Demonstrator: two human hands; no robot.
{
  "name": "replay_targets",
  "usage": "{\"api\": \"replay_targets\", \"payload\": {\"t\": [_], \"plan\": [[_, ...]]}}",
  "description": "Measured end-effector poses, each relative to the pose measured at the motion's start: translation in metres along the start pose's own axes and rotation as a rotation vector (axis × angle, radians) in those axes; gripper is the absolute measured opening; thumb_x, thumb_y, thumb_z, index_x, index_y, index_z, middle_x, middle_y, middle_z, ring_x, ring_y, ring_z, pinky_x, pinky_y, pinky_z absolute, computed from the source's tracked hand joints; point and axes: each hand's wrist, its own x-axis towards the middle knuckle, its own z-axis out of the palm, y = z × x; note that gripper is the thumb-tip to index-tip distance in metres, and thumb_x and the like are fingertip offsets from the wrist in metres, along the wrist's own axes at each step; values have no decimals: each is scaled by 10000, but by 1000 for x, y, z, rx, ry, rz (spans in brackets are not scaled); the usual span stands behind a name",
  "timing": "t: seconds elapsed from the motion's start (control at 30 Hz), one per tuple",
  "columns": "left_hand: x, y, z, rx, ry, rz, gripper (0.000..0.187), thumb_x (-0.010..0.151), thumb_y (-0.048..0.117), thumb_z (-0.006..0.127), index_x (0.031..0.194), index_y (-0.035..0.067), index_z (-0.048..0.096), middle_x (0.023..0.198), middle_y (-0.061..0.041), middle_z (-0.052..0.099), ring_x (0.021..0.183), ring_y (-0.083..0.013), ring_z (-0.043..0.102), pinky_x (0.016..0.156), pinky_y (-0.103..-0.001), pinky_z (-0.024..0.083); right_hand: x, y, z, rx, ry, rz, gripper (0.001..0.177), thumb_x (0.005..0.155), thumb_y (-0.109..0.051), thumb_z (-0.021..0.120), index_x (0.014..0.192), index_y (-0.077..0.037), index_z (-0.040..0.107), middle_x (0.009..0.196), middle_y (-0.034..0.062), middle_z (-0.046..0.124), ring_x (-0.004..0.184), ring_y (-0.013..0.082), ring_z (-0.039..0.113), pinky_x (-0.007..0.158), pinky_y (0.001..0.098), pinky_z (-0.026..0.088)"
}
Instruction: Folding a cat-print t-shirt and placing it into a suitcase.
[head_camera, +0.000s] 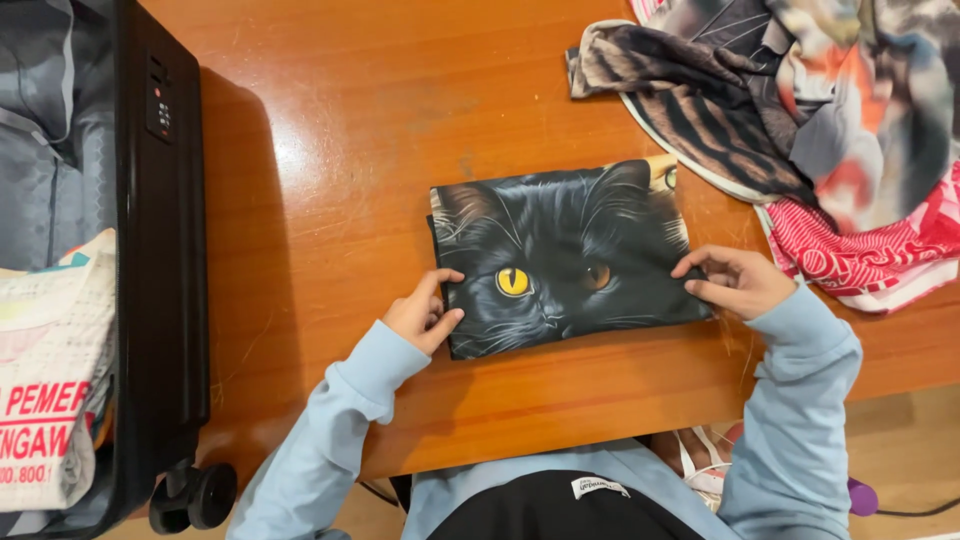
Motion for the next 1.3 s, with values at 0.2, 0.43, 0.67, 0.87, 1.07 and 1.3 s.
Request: {"api": "replay_targets", "payload": {"t": [0.2,0.43,0.67,0.87,1.07,1.3], "plan": [[-13,30,-9,584,56,108,407,933,308,698,1308,205,579,677,-72,658,643,-272,653,641,-433,499,-33,-76,26,-596,183,-100,319,921,-228,731,1213,-106,685,872,61,700,788,201,667,696,329,511],[29,83,34,810,531,636,540,979,351,691,1458,148,547,1345,-111,590,1386,-327,476,1145,-549,351,9,-132,130,-995,636,-827,603,1044,-304,610,1542,-3,451,1561,194,480,1454,400,441,1212,515,334],[105,24,47,916,500,709,705,1001,547,603,1576,170,446,1659,-94,381,1554,-356,285,1243,-628,143,73,-80,120,-1242,568,-648,702,981,-494,558,1578,-147,433,1658,141,344,1537,352,301,1232,588,187],[104,25,40,862,417,602,766,922,625,599,1576,267,423,1661,-66,334,1539,-388,265,1240,-628,140,78,-71,106,-1092,567,-641,666,977,-549,533,1567,-252,441,1656,174,314,1524,367,281,1224,585,174],[94,17,30,811,409,598,751,930,626,599,1576,287,418,1662,-60,344,1539,-370,285,1248,-607,172,72,-58,90,-1086,569,-571,567,1054,-428,469,1589,-243,427,1682,113,328,1555,347,289,1258,564,202],[79,7,15,817,370,534,738,928,620,579,1568,292,413,1657,-33,344,1529,-365,266,1224,-594,172,68,-21,54,-1040,503,-469,565,1064,-383,391,1603,-214,362,1709,104,239,1565,370,192,1215,617,143]]}}
